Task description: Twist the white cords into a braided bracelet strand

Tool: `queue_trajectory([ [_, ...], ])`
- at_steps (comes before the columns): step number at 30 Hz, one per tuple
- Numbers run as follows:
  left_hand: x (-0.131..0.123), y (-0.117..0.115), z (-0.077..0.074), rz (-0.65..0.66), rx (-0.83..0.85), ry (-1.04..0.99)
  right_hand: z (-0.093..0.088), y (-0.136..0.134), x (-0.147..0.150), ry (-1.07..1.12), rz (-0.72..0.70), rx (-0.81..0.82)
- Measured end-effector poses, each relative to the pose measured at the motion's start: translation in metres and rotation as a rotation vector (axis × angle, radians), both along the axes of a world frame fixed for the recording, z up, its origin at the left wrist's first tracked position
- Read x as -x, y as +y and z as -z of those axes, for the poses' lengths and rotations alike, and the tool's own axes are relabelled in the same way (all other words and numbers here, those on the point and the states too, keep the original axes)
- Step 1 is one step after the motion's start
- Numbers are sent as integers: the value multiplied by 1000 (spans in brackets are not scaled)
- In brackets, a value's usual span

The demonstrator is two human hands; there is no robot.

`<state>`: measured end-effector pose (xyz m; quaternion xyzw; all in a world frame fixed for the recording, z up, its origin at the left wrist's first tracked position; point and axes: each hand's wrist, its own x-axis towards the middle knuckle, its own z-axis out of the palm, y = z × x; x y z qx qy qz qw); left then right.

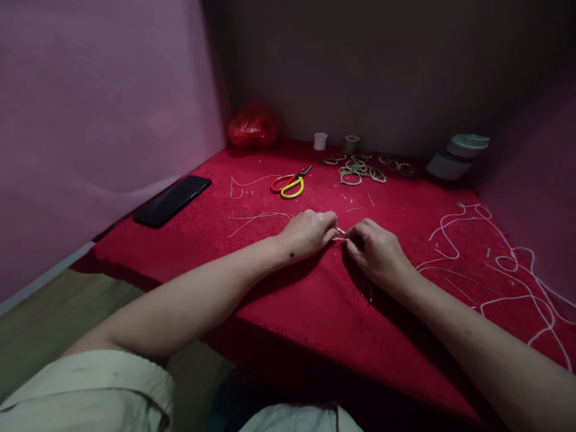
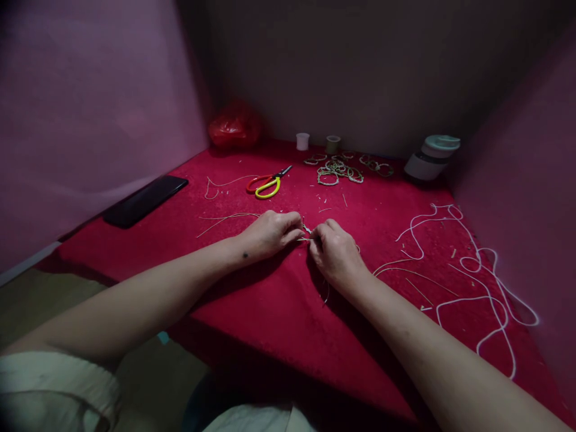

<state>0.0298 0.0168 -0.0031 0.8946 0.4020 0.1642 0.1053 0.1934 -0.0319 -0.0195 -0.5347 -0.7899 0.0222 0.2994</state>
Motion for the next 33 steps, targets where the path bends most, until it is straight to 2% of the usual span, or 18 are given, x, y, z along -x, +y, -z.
queue_trajectory([
  [3, 1, 0, -6, 13, 43, -33, -2, 0, -1, 30, -15, 23],
  [8, 3, -9, -21, 73, 357, -149, -5, 1, -1, 47, 11, 83],
  [10, 0, -12, -23, 82, 401, -170, -6, 1, -1, 51, 17, 98],
  [16, -7, -12, -13, 32, 306, -86, -7, 2, -2, 65, 17, 102],
  [22, -6, -11, -6, 3, 102, -27, -7, 2, -2, 79, -3, 109],
  [27, -9, -13, -4, 17, 17, 56, -7, 2, -3, 87, -15, 109],
  [33, -7, -9, 0, 53, -54, 33, -6, 2, -4, 120, -29, 111],
])
